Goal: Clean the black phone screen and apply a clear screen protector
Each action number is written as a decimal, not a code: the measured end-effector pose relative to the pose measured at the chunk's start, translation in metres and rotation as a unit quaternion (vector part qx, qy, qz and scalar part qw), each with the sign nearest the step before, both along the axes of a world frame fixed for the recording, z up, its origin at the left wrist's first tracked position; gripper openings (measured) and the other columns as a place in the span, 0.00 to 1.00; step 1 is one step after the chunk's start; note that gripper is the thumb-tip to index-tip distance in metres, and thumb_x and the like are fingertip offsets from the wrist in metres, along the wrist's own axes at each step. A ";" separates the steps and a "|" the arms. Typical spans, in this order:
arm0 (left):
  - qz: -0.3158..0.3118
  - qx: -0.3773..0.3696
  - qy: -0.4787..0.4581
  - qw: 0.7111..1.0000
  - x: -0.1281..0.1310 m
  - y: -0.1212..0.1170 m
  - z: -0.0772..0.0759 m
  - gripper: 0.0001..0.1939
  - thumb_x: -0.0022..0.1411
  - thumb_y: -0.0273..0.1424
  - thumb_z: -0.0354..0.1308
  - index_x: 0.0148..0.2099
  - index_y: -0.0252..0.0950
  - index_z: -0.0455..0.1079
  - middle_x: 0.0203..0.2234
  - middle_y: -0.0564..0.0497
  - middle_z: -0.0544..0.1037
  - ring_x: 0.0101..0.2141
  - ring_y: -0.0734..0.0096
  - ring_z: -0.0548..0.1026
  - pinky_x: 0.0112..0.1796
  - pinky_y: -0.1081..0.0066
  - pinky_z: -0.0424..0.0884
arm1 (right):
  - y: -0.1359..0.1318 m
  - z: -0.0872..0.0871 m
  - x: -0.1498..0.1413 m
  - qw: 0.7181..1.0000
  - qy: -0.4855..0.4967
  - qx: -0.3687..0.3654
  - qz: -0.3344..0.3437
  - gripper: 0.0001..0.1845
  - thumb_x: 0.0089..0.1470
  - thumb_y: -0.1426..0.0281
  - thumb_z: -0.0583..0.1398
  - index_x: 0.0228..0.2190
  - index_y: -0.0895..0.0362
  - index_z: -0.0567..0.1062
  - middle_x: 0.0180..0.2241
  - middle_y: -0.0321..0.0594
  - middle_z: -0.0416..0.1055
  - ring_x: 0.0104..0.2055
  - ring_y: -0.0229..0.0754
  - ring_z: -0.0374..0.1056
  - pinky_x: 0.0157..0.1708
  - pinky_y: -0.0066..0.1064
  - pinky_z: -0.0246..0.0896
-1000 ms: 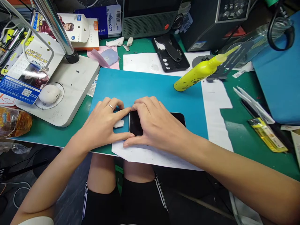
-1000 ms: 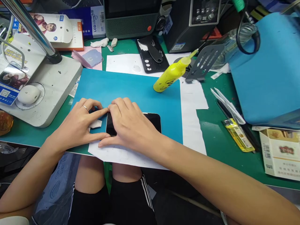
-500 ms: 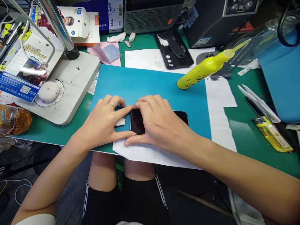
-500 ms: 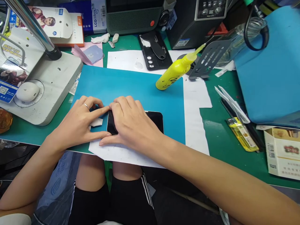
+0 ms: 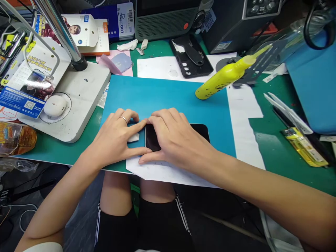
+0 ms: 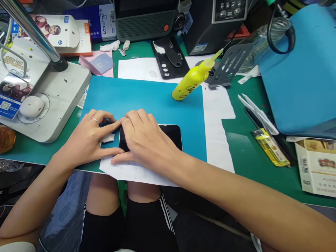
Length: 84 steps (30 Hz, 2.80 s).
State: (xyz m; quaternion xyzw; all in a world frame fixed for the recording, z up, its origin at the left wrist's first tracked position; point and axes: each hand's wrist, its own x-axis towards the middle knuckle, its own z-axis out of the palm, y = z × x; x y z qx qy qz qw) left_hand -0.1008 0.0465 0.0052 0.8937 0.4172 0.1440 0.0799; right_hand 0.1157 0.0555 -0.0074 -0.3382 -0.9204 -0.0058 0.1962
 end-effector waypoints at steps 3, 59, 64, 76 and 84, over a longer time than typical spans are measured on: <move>-0.001 0.000 -0.001 1.000 0.000 0.000 0.000 0.36 0.67 0.58 0.59 0.63 0.34 0.74 0.48 0.38 0.74 0.43 0.51 0.69 0.45 0.54 0.68 | 0.000 0.000 0.000 1.000 -0.002 0.005 0.001 0.52 0.42 0.35 0.67 0.47 0.71 0.73 0.45 0.63 0.74 0.42 0.59 0.68 0.39 0.46 0.63; 0.004 -0.017 0.010 1.000 -0.013 0.008 0.012 0.36 0.68 0.55 0.61 0.71 0.49 0.65 0.55 0.41 0.75 0.51 0.49 0.74 0.54 0.49 0.72 | 0.055 0.010 0.113 0.931 0.216 -0.291 0.038 0.21 0.71 0.57 0.52 0.46 0.56 0.80 0.41 0.43 0.83 0.43 0.47 0.77 0.44 0.39 0.68; 0.028 -0.052 0.024 0.998 -0.011 0.007 0.022 0.33 0.69 0.55 0.59 0.70 0.48 0.67 0.58 0.41 0.75 0.55 0.47 0.73 0.57 0.47 0.70 | 0.057 0.014 0.121 0.923 0.204 -0.322 0.047 0.18 0.69 0.60 0.54 0.48 0.56 0.78 0.42 0.43 0.83 0.42 0.45 0.77 0.43 0.38 0.68; 0.075 -0.183 0.031 0.980 0.011 0.033 0.059 0.31 0.74 0.55 0.45 0.50 0.40 0.82 0.51 0.44 0.80 0.50 0.53 0.78 0.55 0.54 0.73 | 0.062 0.017 0.129 0.886 0.265 -0.370 0.090 0.37 0.60 0.38 0.58 0.51 0.57 0.76 0.47 0.49 0.80 0.48 0.50 0.76 0.45 0.41 0.70; 0.107 -0.200 0.014 0.974 0.017 0.042 0.058 0.34 0.76 0.54 0.40 0.48 0.40 0.82 0.47 0.46 0.82 0.47 0.56 0.79 0.54 0.57 0.73 | 0.064 0.011 0.124 0.889 0.306 -0.334 0.067 0.25 0.70 0.53 0.51 0.38 0.56 0.80 0.38 0.44 0.81 0.41 0.44 0.77 0.43 0.38 0.71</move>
